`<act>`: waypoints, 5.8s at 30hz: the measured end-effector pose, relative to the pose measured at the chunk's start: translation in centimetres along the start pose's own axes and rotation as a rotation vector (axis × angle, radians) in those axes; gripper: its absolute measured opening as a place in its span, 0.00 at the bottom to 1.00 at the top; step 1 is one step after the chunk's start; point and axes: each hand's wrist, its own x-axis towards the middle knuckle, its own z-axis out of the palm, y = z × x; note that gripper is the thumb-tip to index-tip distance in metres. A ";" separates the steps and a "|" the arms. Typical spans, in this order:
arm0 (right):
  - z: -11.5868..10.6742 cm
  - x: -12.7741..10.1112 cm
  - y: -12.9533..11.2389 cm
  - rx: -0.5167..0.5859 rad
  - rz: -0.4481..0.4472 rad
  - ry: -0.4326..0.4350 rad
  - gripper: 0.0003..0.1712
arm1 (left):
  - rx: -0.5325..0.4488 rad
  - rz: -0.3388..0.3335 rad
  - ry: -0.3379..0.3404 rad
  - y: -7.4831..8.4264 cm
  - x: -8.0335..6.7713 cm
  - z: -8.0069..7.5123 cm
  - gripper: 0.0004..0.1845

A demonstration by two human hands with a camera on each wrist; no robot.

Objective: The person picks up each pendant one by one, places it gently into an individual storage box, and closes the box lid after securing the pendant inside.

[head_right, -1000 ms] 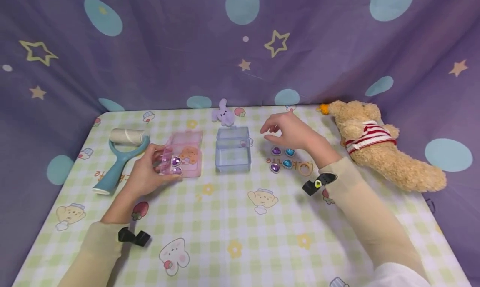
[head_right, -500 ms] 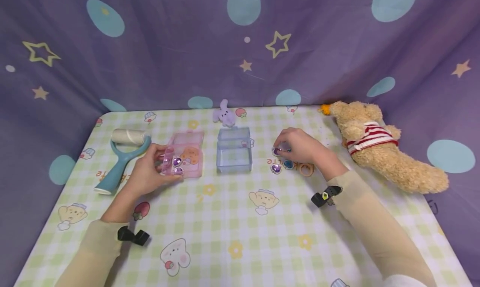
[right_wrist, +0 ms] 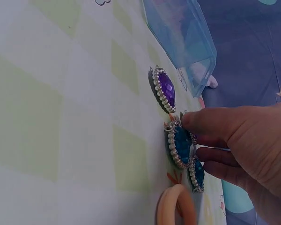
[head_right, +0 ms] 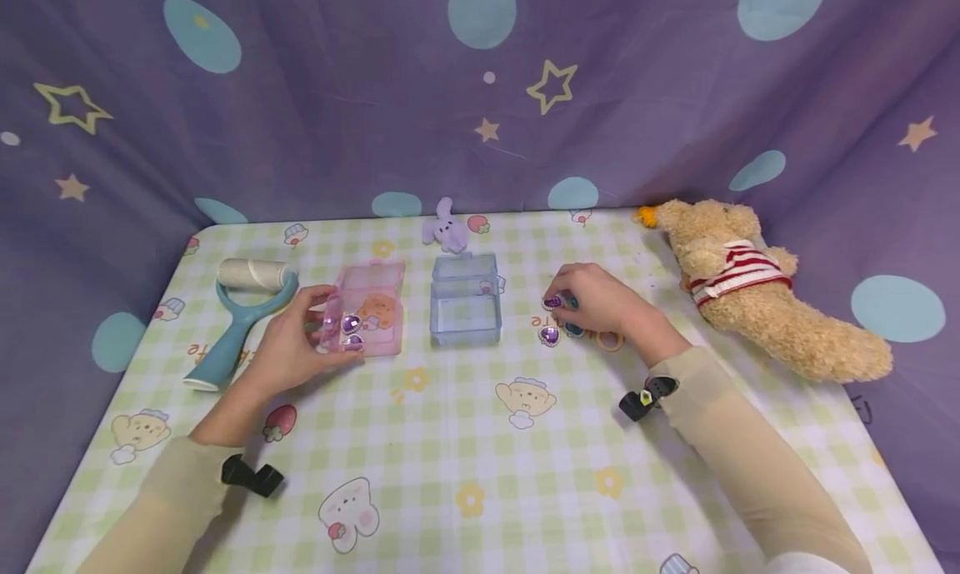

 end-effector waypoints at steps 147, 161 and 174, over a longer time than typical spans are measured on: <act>6.6 19.4 -20.4 -0.383 -0.152 -0.250 0.07 | -0.124 -0.044 -0.046 0.7 0.0 -0.7 0.41; 2.3 18.1 -18.7 0.117 -0.254 -0.152 0.07 | -0.120 -0.048 -0.051 0.5 0.1 -0.9 0.42; -1.1 15.0 -15.3 0.178 -0.279 -0.016 0.08 | -0.126 -0.059 -0.043 0.8 0.1 -0.8 0.41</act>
